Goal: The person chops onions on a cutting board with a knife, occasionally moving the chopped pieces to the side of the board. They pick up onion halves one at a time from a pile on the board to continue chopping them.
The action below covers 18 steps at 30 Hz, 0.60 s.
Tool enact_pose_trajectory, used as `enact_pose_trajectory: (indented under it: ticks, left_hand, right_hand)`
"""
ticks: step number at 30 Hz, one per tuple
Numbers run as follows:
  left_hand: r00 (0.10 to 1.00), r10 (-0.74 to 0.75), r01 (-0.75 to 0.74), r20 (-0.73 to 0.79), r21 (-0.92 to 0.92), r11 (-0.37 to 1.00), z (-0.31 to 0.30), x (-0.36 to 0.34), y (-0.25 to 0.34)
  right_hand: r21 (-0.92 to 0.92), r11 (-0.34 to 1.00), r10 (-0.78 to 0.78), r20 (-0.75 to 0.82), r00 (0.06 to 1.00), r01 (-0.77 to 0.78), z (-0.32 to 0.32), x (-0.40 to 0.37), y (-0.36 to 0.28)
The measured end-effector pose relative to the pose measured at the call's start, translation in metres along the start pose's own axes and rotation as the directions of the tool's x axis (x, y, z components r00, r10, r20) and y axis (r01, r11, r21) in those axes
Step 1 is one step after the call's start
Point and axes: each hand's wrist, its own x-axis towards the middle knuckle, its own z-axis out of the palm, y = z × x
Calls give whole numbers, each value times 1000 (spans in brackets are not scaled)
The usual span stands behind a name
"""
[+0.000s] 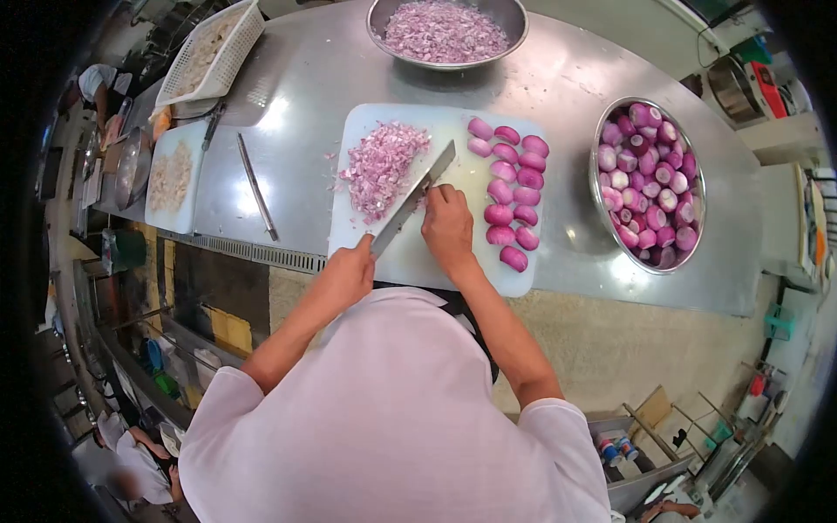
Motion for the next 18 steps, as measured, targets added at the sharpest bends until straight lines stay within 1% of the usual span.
enact_pose_trajectory:
  ticks: [2,5,8,10,13,16,18]
  left_hand:
    - [1000,0,0,22,5,1000,5,-3,-7]
    - [1000,20,-20,7,-15,1000,-1,-5,0]
    - [999,-19,20,34,-30,999,0,-6,1]
    - [1000,0,0,-5,6,1000,2,-1,-2]
    - [1000,3,-3,15,-42,999,-2,-9,8]
    - [1000,12,-13,-11,-53,999,8,0,-5]
    - [1000,15,-16,-25,-40,999,0,-4,-1]
  right_hand:
    - [0,1000,17,3,1000,-17,1,-4,-3]
    - [13,1000,-2,-26,1000,3,-1,-6,3]
    - [12,1000,25,-20,999,-24,5,-7,2]
    - [36,999,-2,-39,999,3,3,-7,2]
    - [27,1000,3,-53,999,-1,3,-8,4]
    - [37,999,13,-29,999,-12,1,-9,2]
    - [46,999,-6,-57,998,8,0,-10,5]
